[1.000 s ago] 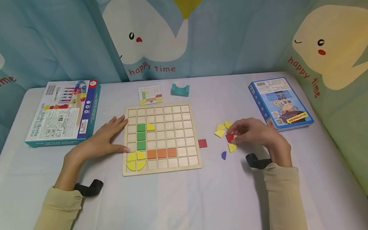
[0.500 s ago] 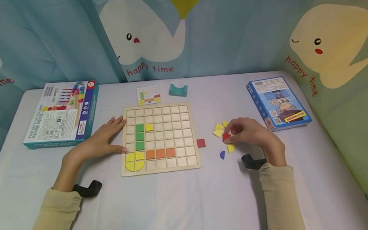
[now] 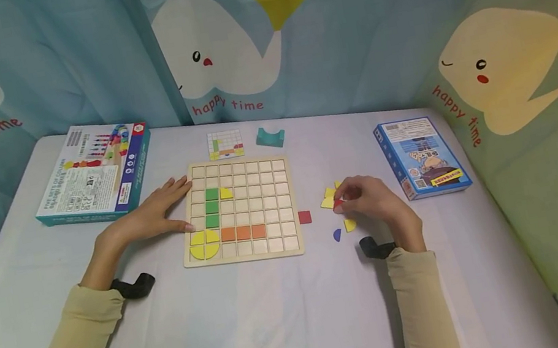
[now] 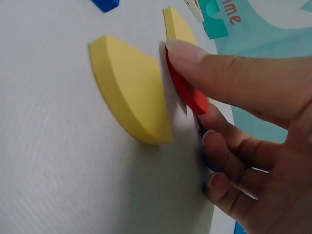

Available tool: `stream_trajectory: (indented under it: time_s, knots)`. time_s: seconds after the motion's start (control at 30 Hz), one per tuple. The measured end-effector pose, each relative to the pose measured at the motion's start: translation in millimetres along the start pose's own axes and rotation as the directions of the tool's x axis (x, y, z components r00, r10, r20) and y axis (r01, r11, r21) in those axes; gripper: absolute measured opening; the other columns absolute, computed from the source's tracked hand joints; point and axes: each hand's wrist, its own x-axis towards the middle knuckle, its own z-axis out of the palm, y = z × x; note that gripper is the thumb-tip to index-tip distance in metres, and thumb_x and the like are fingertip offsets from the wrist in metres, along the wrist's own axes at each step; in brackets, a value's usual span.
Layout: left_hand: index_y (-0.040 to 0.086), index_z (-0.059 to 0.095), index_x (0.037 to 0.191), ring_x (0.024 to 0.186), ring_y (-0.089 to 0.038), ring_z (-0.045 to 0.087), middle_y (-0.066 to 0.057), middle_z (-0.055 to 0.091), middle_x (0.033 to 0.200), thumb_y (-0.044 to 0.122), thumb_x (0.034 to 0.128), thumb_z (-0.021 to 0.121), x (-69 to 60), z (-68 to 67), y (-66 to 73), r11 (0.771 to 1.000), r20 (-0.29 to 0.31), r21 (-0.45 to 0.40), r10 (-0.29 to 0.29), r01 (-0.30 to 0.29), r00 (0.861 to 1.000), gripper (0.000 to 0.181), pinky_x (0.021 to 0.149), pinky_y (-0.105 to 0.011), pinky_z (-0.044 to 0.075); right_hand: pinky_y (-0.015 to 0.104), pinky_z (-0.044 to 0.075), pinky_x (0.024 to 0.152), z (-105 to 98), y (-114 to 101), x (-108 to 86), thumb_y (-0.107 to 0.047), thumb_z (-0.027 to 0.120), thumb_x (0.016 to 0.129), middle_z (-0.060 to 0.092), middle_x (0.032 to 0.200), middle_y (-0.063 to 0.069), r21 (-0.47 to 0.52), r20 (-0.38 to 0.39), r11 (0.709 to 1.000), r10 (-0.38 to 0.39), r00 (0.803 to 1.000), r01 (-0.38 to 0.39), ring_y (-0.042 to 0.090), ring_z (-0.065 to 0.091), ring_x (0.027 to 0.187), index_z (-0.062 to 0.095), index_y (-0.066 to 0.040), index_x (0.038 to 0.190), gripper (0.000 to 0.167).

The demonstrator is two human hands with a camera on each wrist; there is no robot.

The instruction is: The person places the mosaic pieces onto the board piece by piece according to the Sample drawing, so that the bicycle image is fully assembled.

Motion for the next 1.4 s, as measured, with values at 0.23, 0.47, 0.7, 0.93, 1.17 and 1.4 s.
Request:
stream_trajectory:
  time_s: [0.23, 0.47, 0.7, 0.93, 1.17, 1.4]
  knots:
    - [0.010, 0.017, 0.166, 0.161, -0.037, -0.004, -0.011, 0.008, 0.174, 0.040, 0.0903, 0.077, 0.4, 0.3, 0.5, 1.000, 0.001, -0.001, 0.006, -0.006, 1.000, 0.101, 0.130, -0.056, -0.003, 0.026, 0.051, 0.083, -1.5, -3.3, -1.4, -0.007, 0.076, 0.092, 0.067, 0.102, 0.014, 0.023, -0.020, 1.000, -0.012, 1.000, 0.013, 0.028, 0.057, 0.095, 0.069, -0.004, 0.108, 0.017]
    - [0.011, 0.017, 0.166, 0.161, -0.037, -0.004, -0.010, 0.007, 0.174, 0.041, 0.0907, 0.077, -0.3, 0.2, 0.2, 1.000, 0.005, -0.001, -0.002, 0.002, 1.000, 0.101, 0.130, -0.056, -0.003, 0.030, 0.057, 0.088, -3.9, -12.5, -4.3, -0.013, 0.070, 0.098, 0.068, 0.113, 0.016, 0.060, -0.066, 0.998, 0.025, 0.997, -0.021, 0.032, 0.062, 0.104, 0.071, -0.004, 0.116, 0.020]
    - [0.010, 0.017, 0.166, 0.161, -0.037, -0.005, -0.010, 0.007, 0.174, 0.040, 0.0905, 0.077, -0.5, 0.7, 0.0, 1.000, 0.003, 0.002, 0.000, 0.000, 1.000, 0.101, 0.130, -0.055, -0.003, 0.040, 0.057, 0.103, -3.9, -21.7, -6.1, -0.015, 0.068, 0.099, 0.066, 0.128, 0.019, 0.190, -0.121, 0.982, 0.035, 0.992, -0.011, 0.036, 0.066, 0.116, 0.070, -0.003, 0.122, 0.026]
    - [0.010, 0.017, 0.166, 0.161, -0.037, -0.004, -0.011, 0.008, 0.174, 0.039, 0.0906, 0.077, -0.6, 0.1, 1.2, 1.000, 0.002, 0.008, 0.005, -0.005, 1.000, 0.101, 0.130, -0.055, -0.003, 0.009, 0.053, 0.079, 8.1, -29.1, -0.5, -0.010, 0.075, 0.094, 0.069, 0.117, 0.017, 0.222, -0.188, 0.970, -0.056, 0.981, 0.098, 0.028, 0.068, 0.098, 0.068, -0.004, 0.127, 0.035]
    - [0.009, 0.016, 0.166, 0.160, -0.038, -0.004, -0.011, 0.007, 0.174, 0.038, 0.0910, 0.077, -1.4, -0.1, 2.4, 1.000, 0.006, 0.005, -0.003, 0.003, 1.000, 0.101, 0.130, -0.056, -0.003, 0.010, 0.053, 0.083, 17.5, -42.7, 1.6, -0.007, 0.071, 0.095, 0.069, 0.112, 0.017, 0.218, -0.163, 0.967, -0.096, 0.982, 0.130, 0.032, 0.068, 0.106, 0.067, -0.005, 0.128, 0.033]
    - [0.009, 0.016, 0.166, 0.161, -0.037, -0.004, -0.011, 0.007, 0.174, 0.039, 0.0907, 0.077, -1.1, -0.9, 3.1, 1.000, 0.005, 0.010, -0.002, 0.002, 1.000, 0.101, 0.130, -0.056, -0.003, 0.016, 0.057, 0.081, 28.8, -53.5, 5.7, -0.008, 0.070, 0.096, 0.073, 0.110, 0.017, 0.264, -0.128, 0.952, -0.127, 0.984, 0.157, 0.030, 0.072, 0.097, 0.070, -0.003, 0.116, 0.020]
